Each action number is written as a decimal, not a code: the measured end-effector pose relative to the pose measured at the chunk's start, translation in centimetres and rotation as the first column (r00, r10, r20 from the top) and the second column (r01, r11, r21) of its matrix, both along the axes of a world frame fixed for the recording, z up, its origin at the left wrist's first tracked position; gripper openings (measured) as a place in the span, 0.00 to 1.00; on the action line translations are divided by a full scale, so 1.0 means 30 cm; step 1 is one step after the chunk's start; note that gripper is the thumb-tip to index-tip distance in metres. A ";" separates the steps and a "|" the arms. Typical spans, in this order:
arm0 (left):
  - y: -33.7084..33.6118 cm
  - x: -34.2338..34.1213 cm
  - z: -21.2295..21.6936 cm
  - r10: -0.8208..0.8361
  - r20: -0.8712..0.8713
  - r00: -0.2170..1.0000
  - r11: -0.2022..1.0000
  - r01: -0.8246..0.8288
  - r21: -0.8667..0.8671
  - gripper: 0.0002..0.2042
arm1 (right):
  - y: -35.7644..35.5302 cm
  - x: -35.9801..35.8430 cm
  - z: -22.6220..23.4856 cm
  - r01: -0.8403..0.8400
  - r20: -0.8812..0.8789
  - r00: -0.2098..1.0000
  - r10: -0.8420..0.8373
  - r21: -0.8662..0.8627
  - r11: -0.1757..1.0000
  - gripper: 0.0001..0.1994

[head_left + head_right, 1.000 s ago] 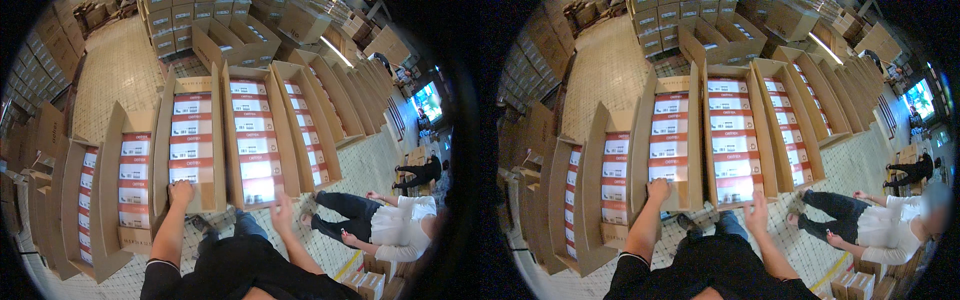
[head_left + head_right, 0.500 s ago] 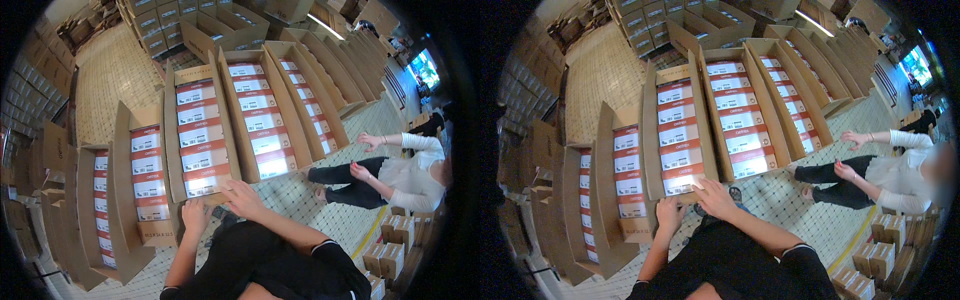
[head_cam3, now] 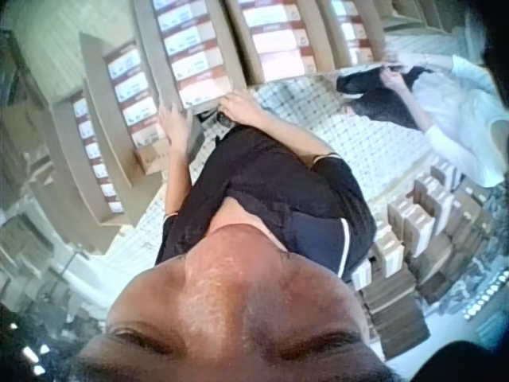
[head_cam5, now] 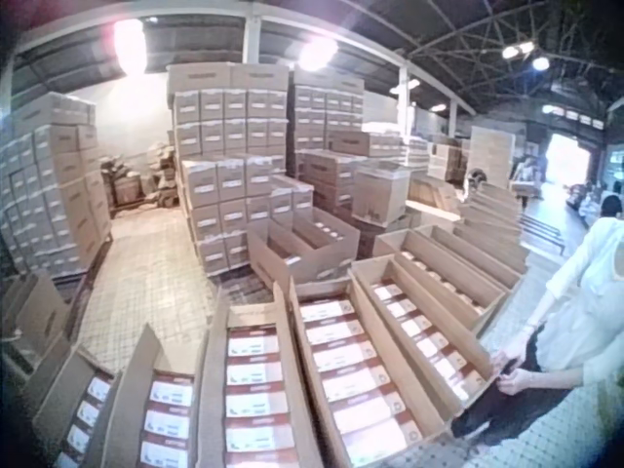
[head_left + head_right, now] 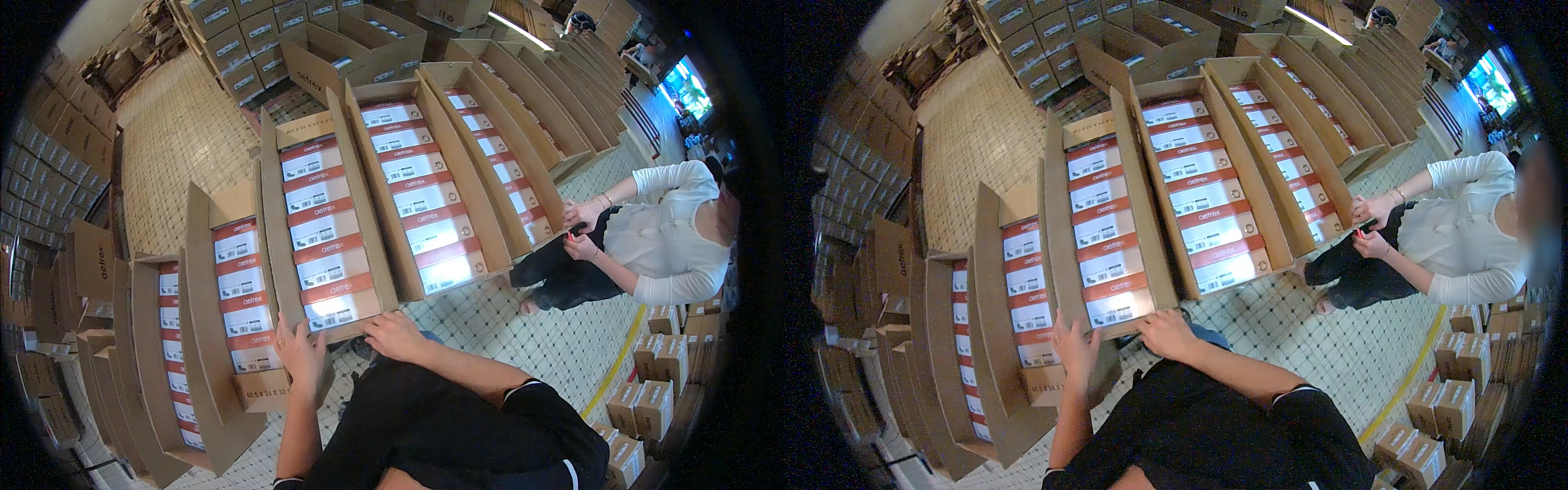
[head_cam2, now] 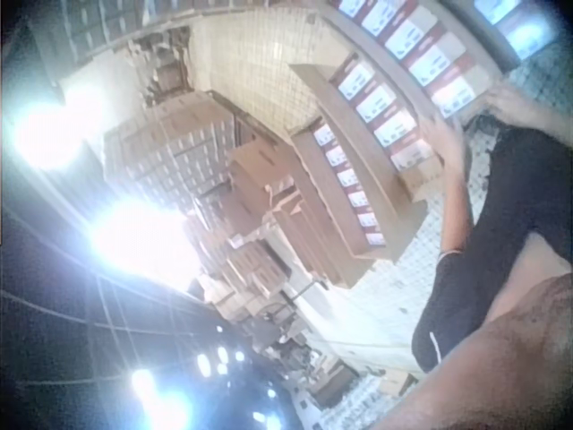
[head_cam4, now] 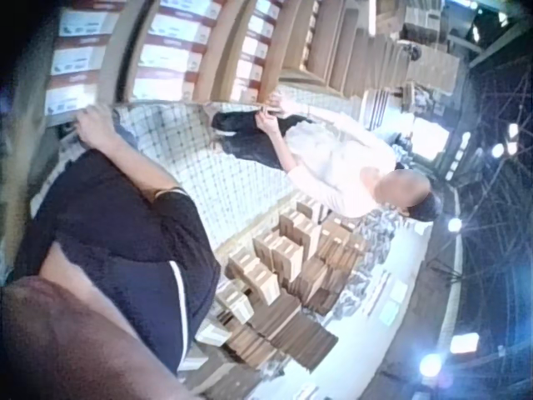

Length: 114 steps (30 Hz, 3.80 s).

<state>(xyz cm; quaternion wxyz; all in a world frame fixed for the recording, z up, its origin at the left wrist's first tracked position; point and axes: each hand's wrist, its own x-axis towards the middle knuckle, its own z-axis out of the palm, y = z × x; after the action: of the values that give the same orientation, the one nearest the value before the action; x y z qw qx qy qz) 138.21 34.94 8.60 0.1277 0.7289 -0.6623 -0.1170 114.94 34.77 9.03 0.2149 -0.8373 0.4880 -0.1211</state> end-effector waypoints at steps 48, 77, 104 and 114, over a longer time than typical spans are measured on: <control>-0.100 -0.043 -0.027 0.285 -0.176 0.942 0.861 -0.171 0.478 0.28 | -2.122 0.248 -0.387 0.097 0.482 0.052 -0.875 0.869 0.484 0.15; 0.002 0.071 -0.046 -0.378 -0.171 0.910 0.870 0.412 0.272 0.18 | -0.065 -0.225 0.042 0.144 -0.427 0.902 -0.061 0.164 0.976 0.29; -0.695 0.192 0.553 -0.466 -0.101 0.879 0.885 0.464 -0.043 0.25 | -0.731 -0.164 0.698 -0.161 -0.401 0.909 0.113 -0.088 0.983 0.32; -0.690 0.193 0.533 -0.486 -0.124 0.865 0.874 0.484 -0.052 0.25 | -0.738 -0.160 0.695 -0.151 -0.413 0.901 0.131 -0.016 0.988 0.34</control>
<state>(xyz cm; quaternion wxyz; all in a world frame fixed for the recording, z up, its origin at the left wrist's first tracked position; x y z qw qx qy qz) 144.01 14.24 24.58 0.1452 0.5285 -0.8152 -0.1871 110.15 12.64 29.88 0.0958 -0.8820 0.4573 0.0616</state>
